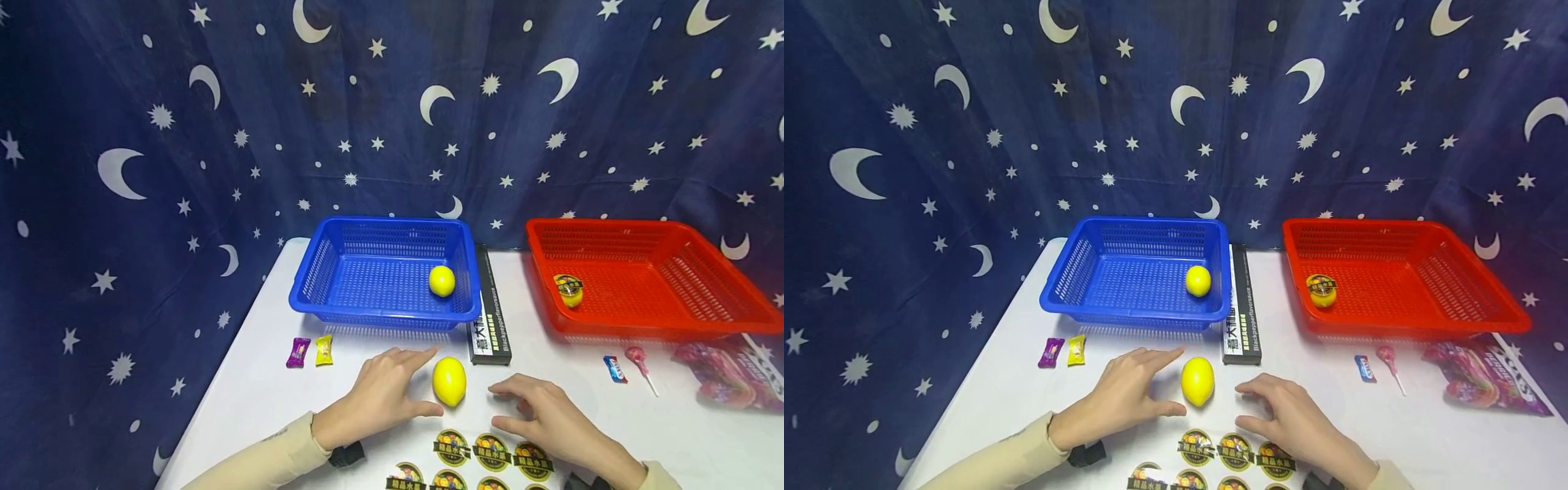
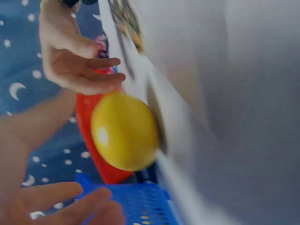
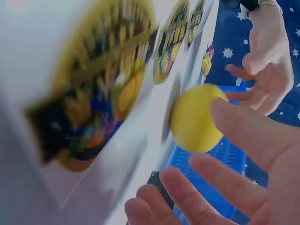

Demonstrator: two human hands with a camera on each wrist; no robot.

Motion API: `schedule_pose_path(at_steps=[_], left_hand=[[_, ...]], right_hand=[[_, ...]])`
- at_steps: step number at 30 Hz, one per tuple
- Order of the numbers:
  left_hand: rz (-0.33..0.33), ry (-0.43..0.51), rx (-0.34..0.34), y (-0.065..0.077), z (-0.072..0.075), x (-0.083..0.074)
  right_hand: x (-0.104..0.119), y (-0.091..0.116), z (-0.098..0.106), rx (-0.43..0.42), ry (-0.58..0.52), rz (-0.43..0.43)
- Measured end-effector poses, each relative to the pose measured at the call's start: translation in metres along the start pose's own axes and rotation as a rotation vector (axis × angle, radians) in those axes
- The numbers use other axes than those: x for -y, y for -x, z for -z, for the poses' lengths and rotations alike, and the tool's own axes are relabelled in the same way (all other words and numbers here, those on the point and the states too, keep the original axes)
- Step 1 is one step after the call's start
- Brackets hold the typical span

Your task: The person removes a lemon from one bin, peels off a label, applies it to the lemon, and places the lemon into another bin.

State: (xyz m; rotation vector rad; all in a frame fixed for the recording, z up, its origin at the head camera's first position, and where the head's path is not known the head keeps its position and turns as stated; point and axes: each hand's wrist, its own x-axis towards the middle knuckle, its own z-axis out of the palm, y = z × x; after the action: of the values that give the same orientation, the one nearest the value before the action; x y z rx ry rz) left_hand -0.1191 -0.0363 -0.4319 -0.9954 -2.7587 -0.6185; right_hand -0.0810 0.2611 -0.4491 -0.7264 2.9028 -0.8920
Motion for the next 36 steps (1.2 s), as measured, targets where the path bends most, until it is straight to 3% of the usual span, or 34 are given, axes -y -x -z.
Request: schedule_pose_path(at_steps=[2,4,6,8,11,14,20,25,28,31,33,36], left_hand=[[-0.051,-0.025,-0.062,0.010,0.001,-0.007],[-0.127,-0.047,-0.071,0.017,-0.001,-0.012],[-0.209,-0.062,-0.015,0.020,-0.007,-0.018],[-0.257,-0.084,0.089,0.021,-0.012,-0.023],[-0.280,-0.133,0.243,0.020,-0.021,-0.029],[-0.288,-0.187,0.327,0.020,-0.027,-0.033],[-0.278,-0.173,0.317,0.019,-0.032,-0.034],[-0.264,-0.120,0.268,0.018,-0.033,-0.034],[-0.274,-0.044,0.221,0.017,-0.031,-0.033],[-0.252,0.123,0.206,0.014,-0.025,-0.032],[-0.198,0.275,0.208,0.012,-0.020,-0.030],[-0.045,0.531,0.190,0.007,-0.015,-0.026]], right_hand=[[0.003,0.011,0.002,0.048,0.029,0.003],[0.004,0.019,0.000,0.098,0.054,0.026],[0.006,0.025,-0.003,0.180,0.077,0.008],[0.007,0.028,-0.009,0.217,0.090,0.011],[0.009,0.029,-0.015,0.224,0.127,0.007],[0.011,0.029,-0.019,0.192,0.151,0.026],[0.010,0.030,-0.020,0.169,0.162,0.045],[0.010,0.030,-0.020,0.201,0.157,0.005],[0.012,0.029,-0.019,0.224,0.150,-0.027],[0.012,0.027,-0.016,0.236,0.144,-0.044],[0.014,0.025,-0.012,0.232,0.144,-0.052],[0.017,0.021,-0.007,0.133,0.179,-0.032]])
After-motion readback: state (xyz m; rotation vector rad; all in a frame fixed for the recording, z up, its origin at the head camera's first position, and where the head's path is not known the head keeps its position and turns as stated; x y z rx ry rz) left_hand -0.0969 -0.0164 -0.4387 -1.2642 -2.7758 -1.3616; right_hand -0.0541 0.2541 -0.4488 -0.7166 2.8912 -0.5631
